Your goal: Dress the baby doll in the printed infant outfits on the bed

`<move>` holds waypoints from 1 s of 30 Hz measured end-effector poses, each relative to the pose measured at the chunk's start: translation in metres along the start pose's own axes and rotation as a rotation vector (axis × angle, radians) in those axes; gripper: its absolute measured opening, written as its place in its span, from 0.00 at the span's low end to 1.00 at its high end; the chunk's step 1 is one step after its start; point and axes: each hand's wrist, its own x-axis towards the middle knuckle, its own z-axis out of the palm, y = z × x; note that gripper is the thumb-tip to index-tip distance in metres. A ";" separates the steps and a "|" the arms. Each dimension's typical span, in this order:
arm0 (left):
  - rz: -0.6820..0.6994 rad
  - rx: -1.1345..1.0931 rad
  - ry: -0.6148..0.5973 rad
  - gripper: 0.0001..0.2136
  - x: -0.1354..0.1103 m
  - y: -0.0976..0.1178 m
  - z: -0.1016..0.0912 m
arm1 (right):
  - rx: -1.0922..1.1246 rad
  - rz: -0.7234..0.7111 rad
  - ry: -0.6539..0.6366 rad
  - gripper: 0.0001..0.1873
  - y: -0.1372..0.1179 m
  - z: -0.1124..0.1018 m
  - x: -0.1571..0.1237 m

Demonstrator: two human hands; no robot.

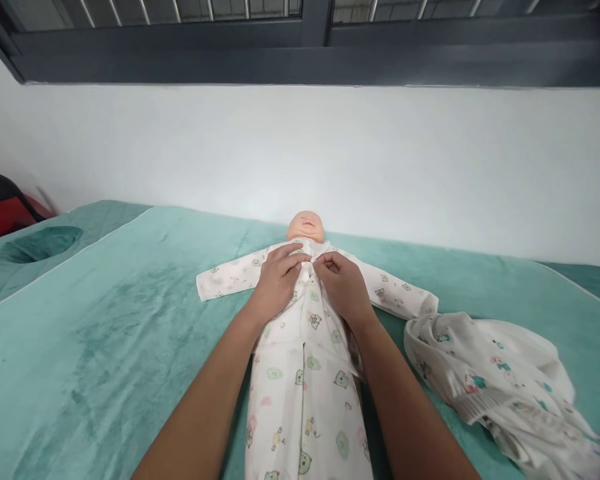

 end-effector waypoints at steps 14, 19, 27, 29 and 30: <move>0.005 -0.092 -0.079 0.09 -0.010 0.010 -0.010 | 0.157 0.064 0.243 0.07 0.005 0.001 -0.019; 0.041 -0.029 -0.282 0.08 -0.013 0.009 -0.023 | -0.002 0.068 0.296 0.08 0.004 0.000 -0.033; 0.054 -0.066 -0.373 0.05 -0.012 -0.001 -0.026 | -0.377 -0.021 -0.053 0.21 -0.018 -0.020 -0.040; 0.071 -0.090 -0.340 0.04 -0.011 -0.002 -0.024 | -0.499 -0.076 -0.148 0.21 -0.027 -0.021 -0.045; 0.082 -0.102 -0.322 0.03 -0.011 -0.002 -0.023 | -0.549 -0.099 -0.171 0.21 -0.030 -0.021 -0.048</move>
